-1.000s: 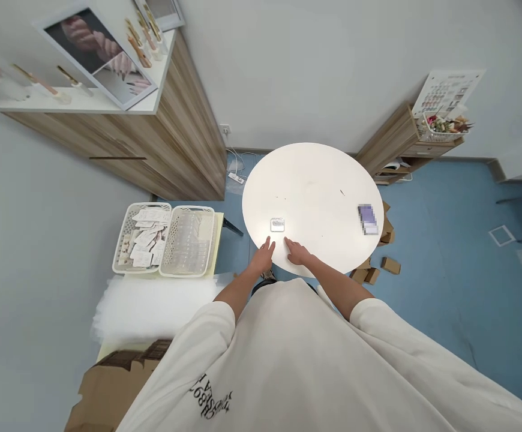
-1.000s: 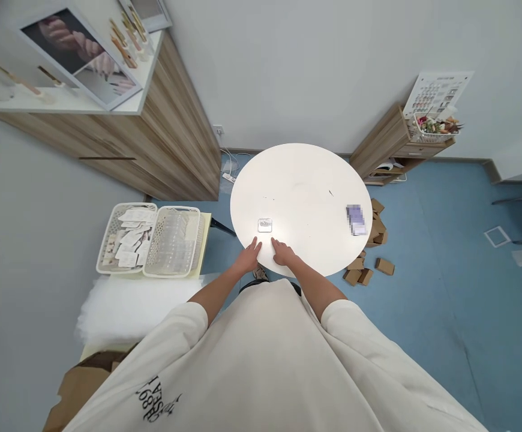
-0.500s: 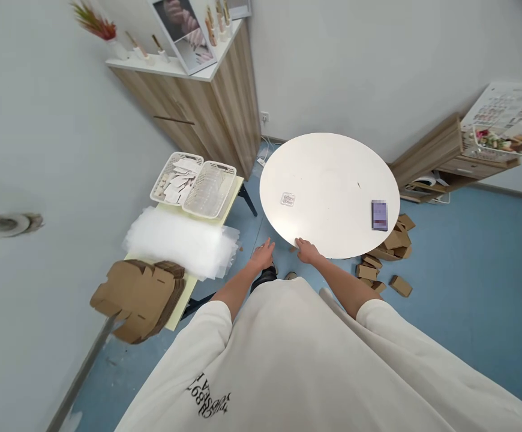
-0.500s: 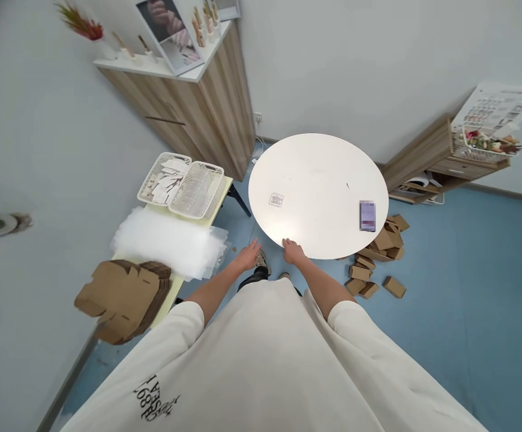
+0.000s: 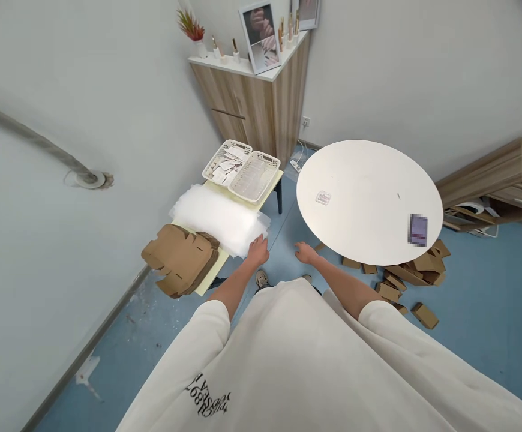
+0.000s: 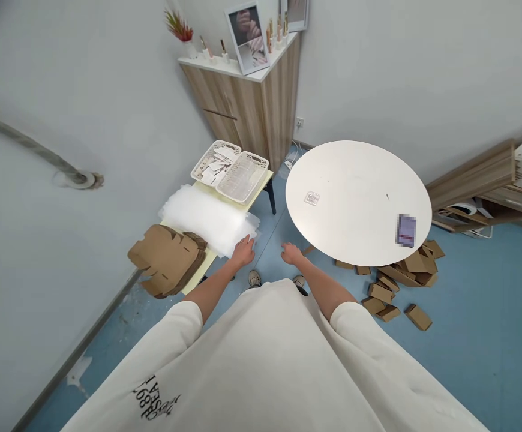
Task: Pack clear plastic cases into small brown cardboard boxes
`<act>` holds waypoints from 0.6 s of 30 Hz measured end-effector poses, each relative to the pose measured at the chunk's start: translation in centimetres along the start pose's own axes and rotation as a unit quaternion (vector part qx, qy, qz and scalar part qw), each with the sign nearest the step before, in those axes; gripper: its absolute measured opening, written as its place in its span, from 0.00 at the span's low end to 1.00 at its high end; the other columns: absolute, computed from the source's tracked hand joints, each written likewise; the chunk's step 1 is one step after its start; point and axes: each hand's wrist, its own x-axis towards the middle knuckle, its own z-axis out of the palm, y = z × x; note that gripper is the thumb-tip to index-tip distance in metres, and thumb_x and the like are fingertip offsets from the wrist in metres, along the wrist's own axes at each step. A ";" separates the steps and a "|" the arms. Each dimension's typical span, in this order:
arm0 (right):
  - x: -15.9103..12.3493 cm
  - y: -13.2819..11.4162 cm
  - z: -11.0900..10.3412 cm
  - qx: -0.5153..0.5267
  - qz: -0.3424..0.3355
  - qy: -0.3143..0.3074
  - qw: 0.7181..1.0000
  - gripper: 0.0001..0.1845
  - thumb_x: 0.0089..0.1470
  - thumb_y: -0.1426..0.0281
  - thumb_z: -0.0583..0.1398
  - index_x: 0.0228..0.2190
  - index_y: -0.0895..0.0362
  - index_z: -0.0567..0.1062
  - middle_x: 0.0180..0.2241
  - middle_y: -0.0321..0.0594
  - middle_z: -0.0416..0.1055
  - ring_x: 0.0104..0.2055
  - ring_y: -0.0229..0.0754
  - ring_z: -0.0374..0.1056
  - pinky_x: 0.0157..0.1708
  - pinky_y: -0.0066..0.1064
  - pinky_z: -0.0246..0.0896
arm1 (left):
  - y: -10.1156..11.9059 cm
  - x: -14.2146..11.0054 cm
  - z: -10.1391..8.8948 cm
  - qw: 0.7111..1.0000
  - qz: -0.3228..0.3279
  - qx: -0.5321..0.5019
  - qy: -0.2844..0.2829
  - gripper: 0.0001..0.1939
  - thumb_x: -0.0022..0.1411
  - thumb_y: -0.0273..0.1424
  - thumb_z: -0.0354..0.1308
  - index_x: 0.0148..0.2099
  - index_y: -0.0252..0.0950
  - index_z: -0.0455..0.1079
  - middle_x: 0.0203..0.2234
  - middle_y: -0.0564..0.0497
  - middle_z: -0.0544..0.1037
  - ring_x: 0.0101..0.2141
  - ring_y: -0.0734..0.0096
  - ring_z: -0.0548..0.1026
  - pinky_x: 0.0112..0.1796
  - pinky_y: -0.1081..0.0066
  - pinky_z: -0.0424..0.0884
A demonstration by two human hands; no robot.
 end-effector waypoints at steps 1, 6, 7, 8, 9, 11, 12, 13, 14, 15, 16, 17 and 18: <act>0.5 -1.2 0.4 0.006 0.000 0.001 1.000 0.30 0.64 0.67 0.52 0.66 0.59 0.62 0.66 0.54 0.58 0.65 0.57 0.60 0.59 0.43 0.60 | -1.4 -0.4 -0.2 1.000 -0.010 0.000 0.007 0.26 0.67 0.29 0.49 0.66 0.32 0.58 0.71 0.34 0.51 0.68 0.49 0.56 0.61 0.54 0.59; 3.4 -7.8 3.0 0.055 0.002 0.015 0.998 0.28 0.66 0.66 0.51 0.65 0.59 0.64 0.67 0.52 0.59 0.63 0.52 0.63 0.59 0.39 0.61 | -8.5 -1.4 -0.7 0.999 -0.029 0.012 0.016 0.25 0.66 0.28 0.50 0.65 0.33 0.61 0.70 0.34 0.53 0.68 0.47 0.55 0.62 0.51 0.57; 3.9 -9.1 3.6 0.065 0.001 0.018 0.998 0.28 0.66 0.67 0.51 0.65 0.58 0.65 0.66 0.51 0.59 0.62 0.51 0.64 0.58 0.38 0.61 | -9.7 -1.4 -0.6 1.000 -0.022 0.017 0.010 0.25 0.66 0.28 0.50 0.64 0.33 0.62 0.70 0.34 0.53 0.68 0.46 0.54 0.62 0.50 0.56; 4.4 -10.3 4.1 0.073 0.001 0.022 0.997 0.28 0.66 0.67 0.51 0.64 0.58 0.65 0.66 0.50 0.60 0.62 0.49 0.64 0.58 0.38 0.62 | -10.6 -1.3 -0.5 1.000 -0.014 0.023 0.001 0.24 0.66 0.27 0.50 0.64 0.34 0.63 0.70 0.34 0.52 0.68 0.46 0.54 0.62 0.49 0.56; 4.8 -11.4 4.7 0.079 -0.002 0.028 0.996 0.27 0.65 0.67 0.51 0.64 0.57 0.66 0.66 0.49 0.61 0.62 0.49 0.64 0.59 0.37 0.61 | -11.5 -1.3 -0.3 0.999 -0.006 0.030 -0.007 0.24 0.66 0.27 0.50 0.63 0.34 0.63 0.70 0.33 0.52 0.68 0.45 0.54 0.62 0.49 0.55; 5.3 -13.2 5.6 0.088 -0.009 0.035 0.995 0.27 0.65 0.68 0.52 0.63 0.57 0.67 0.65 0.47 0.63 0.63 0.48 0.64 0.60 0.37 0.61 | -12.6 -1.1 0.1 0.999 0.002 0.045 -0.031 0.23 0.66 0.28 0.51 0.62 0.35 0.64 0.70 0.33 0.52 0.68 0.44 0.54 0.61 0.48 0.56; 5.5 -13.9 5.9 0.092 -0.013 0.036 0.995 0.27 0.65 0.68 0.52 0.63 0.57 0.67 0.65 0.47 0.63 0.63 0.48 0.63 0.60 0.37 0.61 | -13.0 -1.1 0.3 0.998 0.004 0.050 -0.042 0.23 0.66 0.28 0.51 0.63 0.36 0.64 0.70 0.34 0.52 0.68 0.44 0.55 0.61 0.47 0.56; 5.6 -14.5 6.2 0.095 -0.015 0.037 0.995 0.27 0.64 0.68 0.52 0.63 0.57 0.68 0.65 0.47 0.63 0.63 0.48 0.63 0.60 0.37 0.60 | -13.3 -1.0 0.6 0.997 0.006 0.052 -0.050 0.23 0.66 0.28 0.51 0.63 0.36 0.64 0.70 0.34 0.53 0.67 0.44 0.56 0.60 0.48 0.57; 5.7 -14.9 6.4 0.097 -0.015 0.038 0.994 0.27 0.64 0.68 0.52 0.63 0.57 0.68 0.64 0.47 0.63 0.63 0.49 0.63 0.60 0.37 0.60 | -13.5 -1.0 0.8 0.997 0.010 0.053 -0.053 0.24 0.66 0.28 0.51 0.63 0.36 0.63 0.70 0.35 0.53 0.67 0.45 0.56 0.60 0.48 0.58; 5.7 -15.3 6.5 0.098 -0.014 0.040 0.994 0.27 0.64 0.69 0.53 0.62 0.57 0.68 0.64 0.47 0.64 0.63 0.49 0.64 0.60 0.37 0.60 | -13.7 -1.0 0.9 0.997 0.017 0.051 -0.050 0.24 0.66 0.27 0.51 0.64 0.36 0.63 0.70 0.34 0.53 0.67 0.45 0.56 0.60 0.49 0.59; 5.8 -15.6 6.5 0.098 -0.013 0.042 0.994 0.26 0.64 0.69 0.53 0.62 0.57 0.69 0.64 0.47 0.64 0.63 0.49 0.64 0.61 0.37 0.60 | -13.9 -1.0 0.9 0.998 0.027 0.047 -0.042 0.25 0.65 0.26 0.50 0.64 0.34 0.62 0.70 0.33 0.54 0.67 0.46 0.57 0.60 0.50 0.59; 5.8 -15.9 6.5 0.097 -0.010 0.045 0.994 0.26 0.64 0.69 0.53 0.62 0.57 0.69 0.63 0.47 0.65 0.63 0.49 0.64 0.61 0.37 0.60 | -14.0 -1.1 0.9 0.998 0.038 0.040 -0.030 0.25 0.65 0.26 0.50 0.64 0.32 0.61 0.69 0.32 0.55 0.66 0.47 0.58 0.60 0.52 0.60; 5.9 -16.2 6.4 0.096 -0.008 0.047 0.994 0.26 0.64 0.70 0.53 0.62 0.57 0.69 0.63 0.47 0.66 0.62 0.49 0.65 0.61 0.37 0.60 | -14.2 -1.1 0.8 0.998 0.048 0.031 -0.021 0.25 0.65 0.25 0.49 0.64 0.31 0.61 0.68 0.31 0.56 0.65 0.48 0.60 0.60 0.54 0.61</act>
